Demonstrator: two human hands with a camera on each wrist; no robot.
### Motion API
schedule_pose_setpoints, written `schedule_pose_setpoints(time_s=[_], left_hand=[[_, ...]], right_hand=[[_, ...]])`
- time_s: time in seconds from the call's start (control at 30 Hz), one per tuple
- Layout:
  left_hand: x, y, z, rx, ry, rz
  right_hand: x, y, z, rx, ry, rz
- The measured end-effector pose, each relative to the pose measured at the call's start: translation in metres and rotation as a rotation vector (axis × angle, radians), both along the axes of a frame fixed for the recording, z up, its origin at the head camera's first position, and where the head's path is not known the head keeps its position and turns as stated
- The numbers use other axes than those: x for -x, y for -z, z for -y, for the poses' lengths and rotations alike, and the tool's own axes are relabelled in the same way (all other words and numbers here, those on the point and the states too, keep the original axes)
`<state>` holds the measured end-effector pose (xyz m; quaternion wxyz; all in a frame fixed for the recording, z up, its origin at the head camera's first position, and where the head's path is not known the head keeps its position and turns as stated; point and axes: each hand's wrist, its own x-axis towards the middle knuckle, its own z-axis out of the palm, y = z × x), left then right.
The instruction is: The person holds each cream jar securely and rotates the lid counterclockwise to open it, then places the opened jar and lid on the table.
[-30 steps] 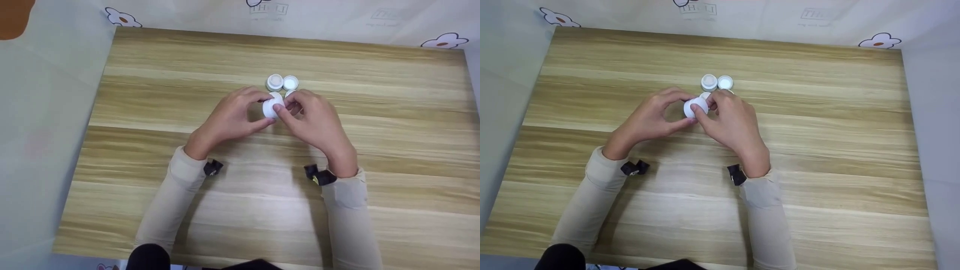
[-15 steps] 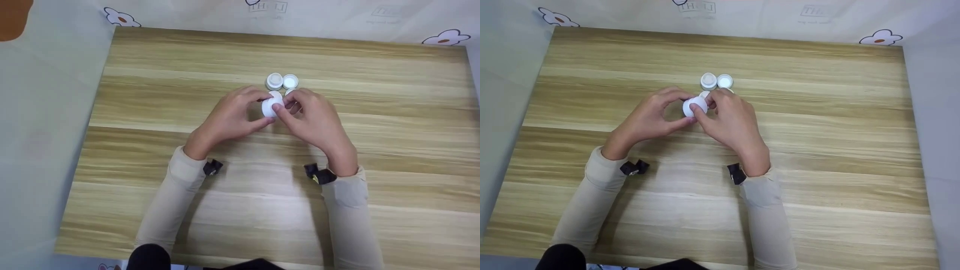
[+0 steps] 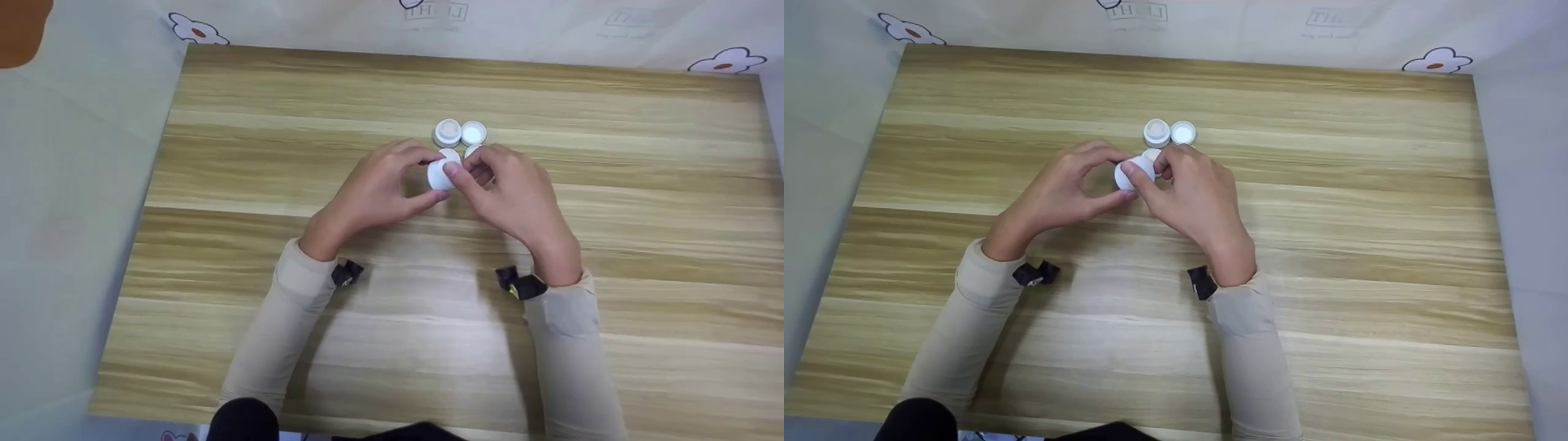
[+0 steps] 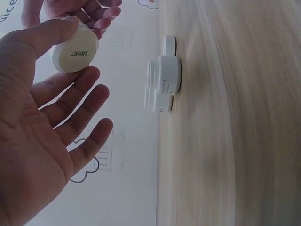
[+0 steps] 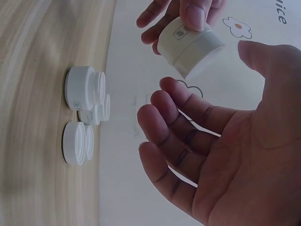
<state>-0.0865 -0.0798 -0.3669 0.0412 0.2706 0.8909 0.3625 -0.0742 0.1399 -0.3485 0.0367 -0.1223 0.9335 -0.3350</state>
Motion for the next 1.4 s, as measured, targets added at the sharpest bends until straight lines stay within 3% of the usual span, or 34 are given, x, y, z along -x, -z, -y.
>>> schedule_pose_setpoints(time_s=[0.5,0.87,1.4], left_hand=[[-0.0003,0.0063,-0.002,0.014,-0.006,-0.008],[0.0015,0.0064,-0.0049,0.018,0.003,0.016],[0.0026,0.0062,-0.0058,0.045,-0.001,-0.006]], right_hand=[[0.0005,0.0014,-0.0009,-0.015,-0.056,0.014],[0.0001,0.0057,-0.007,-0.032,0.043,0.008],[-0.0007,0.0019,-0.0073,0.024,-0.037,0.019]])
